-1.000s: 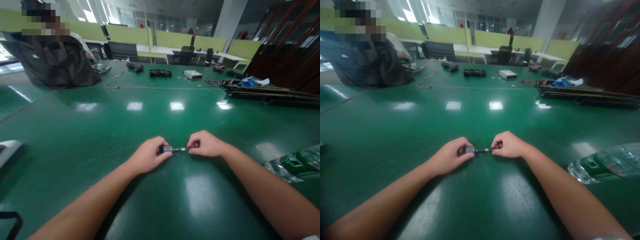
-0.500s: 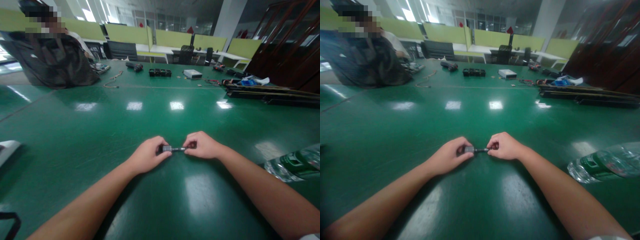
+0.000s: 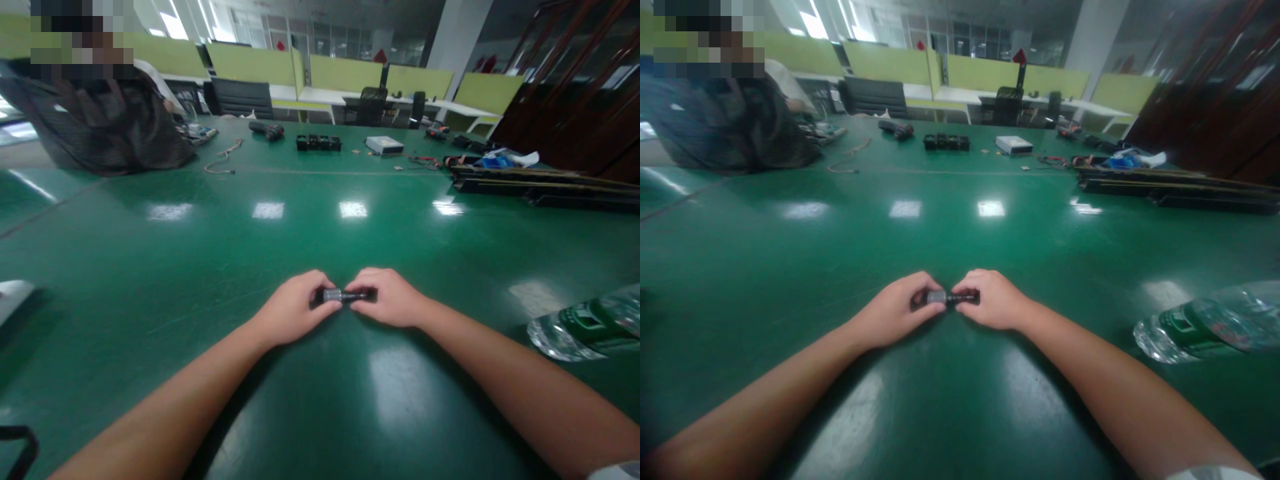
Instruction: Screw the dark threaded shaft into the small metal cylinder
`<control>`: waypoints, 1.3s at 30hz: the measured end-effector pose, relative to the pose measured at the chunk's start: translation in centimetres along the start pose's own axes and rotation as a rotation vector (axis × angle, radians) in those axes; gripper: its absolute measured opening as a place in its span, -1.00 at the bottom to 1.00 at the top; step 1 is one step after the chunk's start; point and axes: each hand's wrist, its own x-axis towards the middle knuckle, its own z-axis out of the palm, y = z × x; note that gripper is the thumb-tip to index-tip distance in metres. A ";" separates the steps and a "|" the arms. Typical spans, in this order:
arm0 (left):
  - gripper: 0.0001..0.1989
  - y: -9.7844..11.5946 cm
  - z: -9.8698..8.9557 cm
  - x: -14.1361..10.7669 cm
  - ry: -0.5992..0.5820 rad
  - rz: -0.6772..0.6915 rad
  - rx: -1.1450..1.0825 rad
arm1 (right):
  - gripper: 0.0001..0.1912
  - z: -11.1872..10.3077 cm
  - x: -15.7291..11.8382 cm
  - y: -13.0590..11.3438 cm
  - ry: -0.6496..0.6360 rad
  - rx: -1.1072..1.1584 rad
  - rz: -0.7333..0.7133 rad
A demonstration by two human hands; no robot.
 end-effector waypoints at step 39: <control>-0.74 0.3 -0.2 0.0 -0.006 0.016 -0.004 | -0.84 0.1 0.0 -0.3 -0.011 -0.014 -0.038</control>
